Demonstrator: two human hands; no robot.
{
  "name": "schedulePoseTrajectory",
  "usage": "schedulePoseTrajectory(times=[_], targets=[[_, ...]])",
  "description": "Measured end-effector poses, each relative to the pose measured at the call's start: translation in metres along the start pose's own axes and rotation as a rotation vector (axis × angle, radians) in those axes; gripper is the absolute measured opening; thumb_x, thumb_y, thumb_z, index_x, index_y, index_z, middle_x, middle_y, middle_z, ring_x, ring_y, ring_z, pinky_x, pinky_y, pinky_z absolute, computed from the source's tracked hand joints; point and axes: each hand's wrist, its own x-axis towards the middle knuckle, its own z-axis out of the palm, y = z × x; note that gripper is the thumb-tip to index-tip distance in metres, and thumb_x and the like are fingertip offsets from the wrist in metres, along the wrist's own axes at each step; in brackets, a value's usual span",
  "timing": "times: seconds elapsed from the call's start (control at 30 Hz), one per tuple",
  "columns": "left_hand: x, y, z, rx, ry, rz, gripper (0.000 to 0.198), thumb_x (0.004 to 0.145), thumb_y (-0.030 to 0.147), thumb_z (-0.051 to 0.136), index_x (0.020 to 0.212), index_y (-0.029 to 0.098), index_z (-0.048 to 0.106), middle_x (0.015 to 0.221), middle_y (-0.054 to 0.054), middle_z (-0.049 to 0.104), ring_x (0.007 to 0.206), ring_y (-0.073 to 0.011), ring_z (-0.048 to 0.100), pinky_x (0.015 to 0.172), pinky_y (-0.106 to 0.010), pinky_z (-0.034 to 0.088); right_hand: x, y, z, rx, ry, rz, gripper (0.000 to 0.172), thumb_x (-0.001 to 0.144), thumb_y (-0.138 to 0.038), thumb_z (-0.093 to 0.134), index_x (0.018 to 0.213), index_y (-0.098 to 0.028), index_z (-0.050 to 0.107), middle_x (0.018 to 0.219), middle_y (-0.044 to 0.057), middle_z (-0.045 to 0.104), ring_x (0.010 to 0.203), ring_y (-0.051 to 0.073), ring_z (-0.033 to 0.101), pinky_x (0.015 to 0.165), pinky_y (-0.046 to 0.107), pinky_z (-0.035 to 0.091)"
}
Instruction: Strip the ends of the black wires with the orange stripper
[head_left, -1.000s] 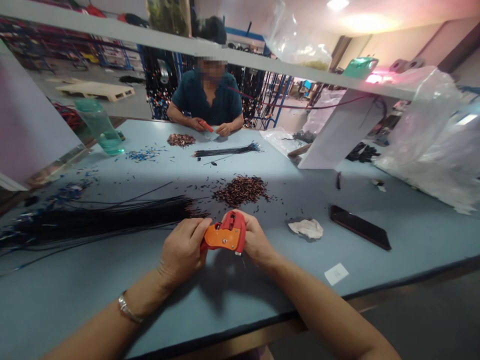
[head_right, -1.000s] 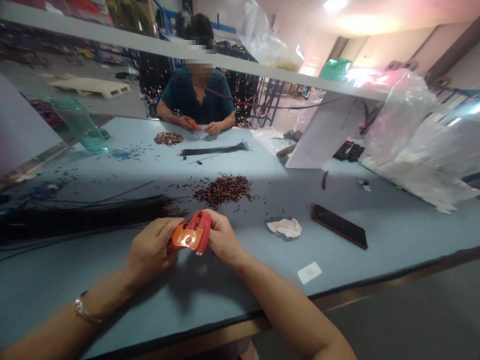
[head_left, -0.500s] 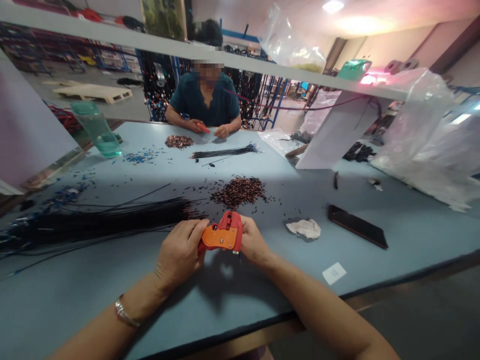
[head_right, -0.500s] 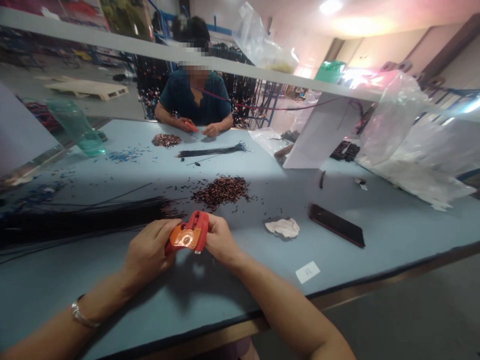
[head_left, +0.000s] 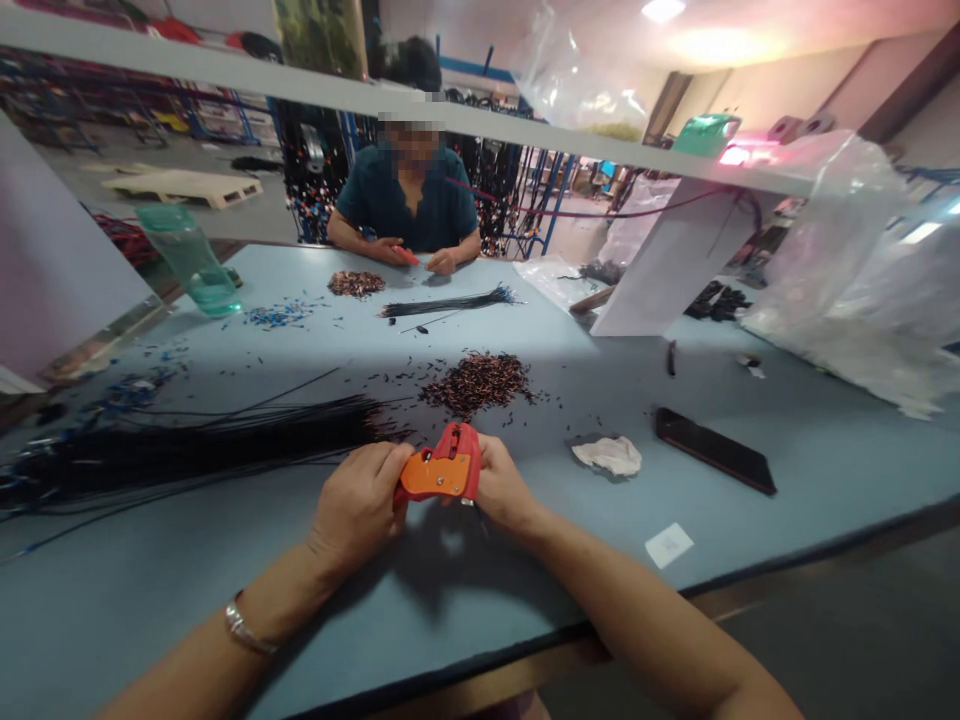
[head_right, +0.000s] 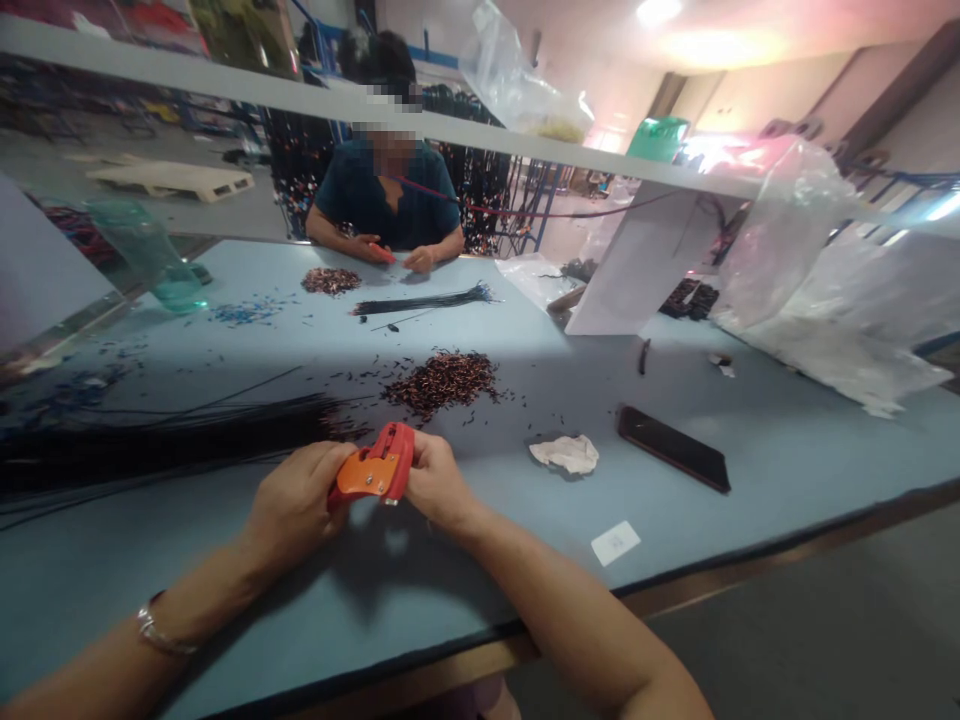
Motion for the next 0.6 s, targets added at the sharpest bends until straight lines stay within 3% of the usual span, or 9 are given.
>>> schedulePoseTrajectory(times=[0.33, 0.5, 0.6], targets=[[0.0006, 0.0002, -0.0014, 0.006, -0.025, -0.040, 0.016, 0.082, 0.018, 0.045, 0.088, 0.017, 0.059, 0.074, -0.007, 0.068, 0.064, -0.0224, 0.063, 0.060, -0.032, 0.048, 0.0010, -0.0012, 0.0033, 0.054, -0.003, 0.040, 0.012, 0.063, -0.023, 0.068, 0.068, -0.016, 0.059, 0.054, -0.005, 0.059, 0.044, 0.007, 0.051, 0.044, 0.017, 0.044], [0.0014, 0.0023, -0.0028, -0.034, -0.044, -0.106, 0.016, 0.089, 0.028, 0.048, 0.080, 0.021, 0.058, 0.064, -0.002, 0.066, 0.055, -0.0184, 0.061, 0.051, -0.028, 0.040, 0.0014, -0.0009, 0.0036, 0.041, -0.003, 0.020, 0.004, 0.063, -0.019, 0.062, 0.063, -0.017, 0.058, 0.050, -0.006, 0.055, 0.042, 0.007, 0.047, 0.042, 0.017, 0.042], [0.0001, 0.0022, -0.0019, -0.054, -0.030, -0.115, 0.016, 0.089, 0.029, 0.050, 0.077, 0.021, 0.057, 0.058, -0.001, 0.064, 0.048, -0.0179, 0.058, 0.047, -0.028, 0.035, 0.0013, 0.0021, 0.0033, 0.023, 0.007, 0.028, 0.009, 0.065, -0.022, 0.062, 0.061, -0.018, 0.055, 0.047, -0.006, 0.052, 0.039, 0.006, 0.043, 0.039, 0.017, 0.036]])
